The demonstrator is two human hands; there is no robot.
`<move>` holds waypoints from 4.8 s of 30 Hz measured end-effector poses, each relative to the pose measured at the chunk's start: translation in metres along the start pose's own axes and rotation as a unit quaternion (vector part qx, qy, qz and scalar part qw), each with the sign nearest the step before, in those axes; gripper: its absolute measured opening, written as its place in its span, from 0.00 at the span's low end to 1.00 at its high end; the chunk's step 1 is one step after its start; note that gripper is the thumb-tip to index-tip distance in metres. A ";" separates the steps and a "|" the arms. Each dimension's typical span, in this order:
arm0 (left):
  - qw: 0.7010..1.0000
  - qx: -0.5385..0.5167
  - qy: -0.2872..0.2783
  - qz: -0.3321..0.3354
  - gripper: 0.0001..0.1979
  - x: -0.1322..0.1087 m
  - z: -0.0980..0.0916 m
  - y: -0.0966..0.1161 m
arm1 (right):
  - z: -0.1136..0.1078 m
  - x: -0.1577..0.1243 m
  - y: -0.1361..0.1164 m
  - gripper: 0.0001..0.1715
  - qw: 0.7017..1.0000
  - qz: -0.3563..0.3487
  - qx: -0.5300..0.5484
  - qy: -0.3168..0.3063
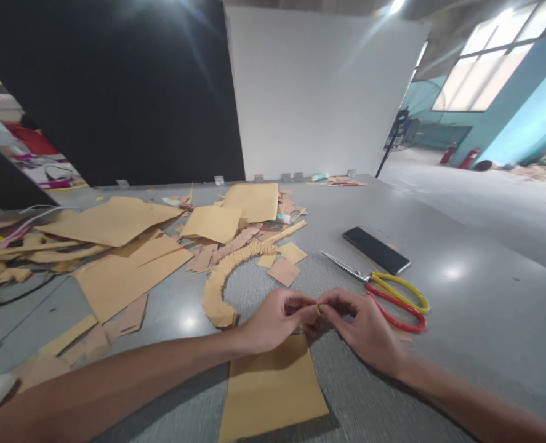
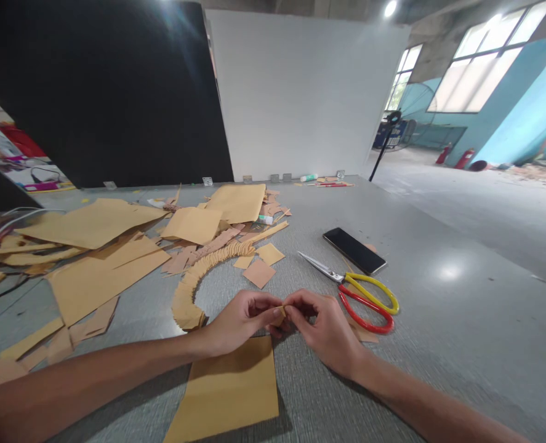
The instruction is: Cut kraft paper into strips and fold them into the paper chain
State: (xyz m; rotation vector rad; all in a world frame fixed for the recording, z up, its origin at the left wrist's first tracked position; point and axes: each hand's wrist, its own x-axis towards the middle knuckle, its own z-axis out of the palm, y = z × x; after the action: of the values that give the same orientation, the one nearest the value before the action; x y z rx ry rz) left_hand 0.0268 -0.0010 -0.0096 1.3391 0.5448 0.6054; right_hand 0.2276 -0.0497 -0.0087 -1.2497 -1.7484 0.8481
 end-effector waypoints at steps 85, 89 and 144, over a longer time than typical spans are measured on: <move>0.873 0.397 0.141 0.245 0.04 -0.011 0.002 -0.005 | 0.005 -0.003 -0.012 0.24 0.963 0.152 0.207 -0.086; 0.866 0.410 0.120 0.258 0.03 -0.011 0.000 -0.005 | 0.004 -0.003 -0.012 0.25 0.964 0.148 0.206 -0.078; 0.999 0.037 0.000 0.000 0.19 0.010 -0.014 0.003 | 0.000 0.001 -0.006 0.23 0.968 0.139 0.193 -0.078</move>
State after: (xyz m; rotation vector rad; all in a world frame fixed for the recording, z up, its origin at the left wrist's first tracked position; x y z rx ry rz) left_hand 0.0239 0.0164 -0.0085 1.4089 0.5713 0.5897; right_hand 0.2246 -0.0509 -0.0035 -1.2005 -1.4475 1.4090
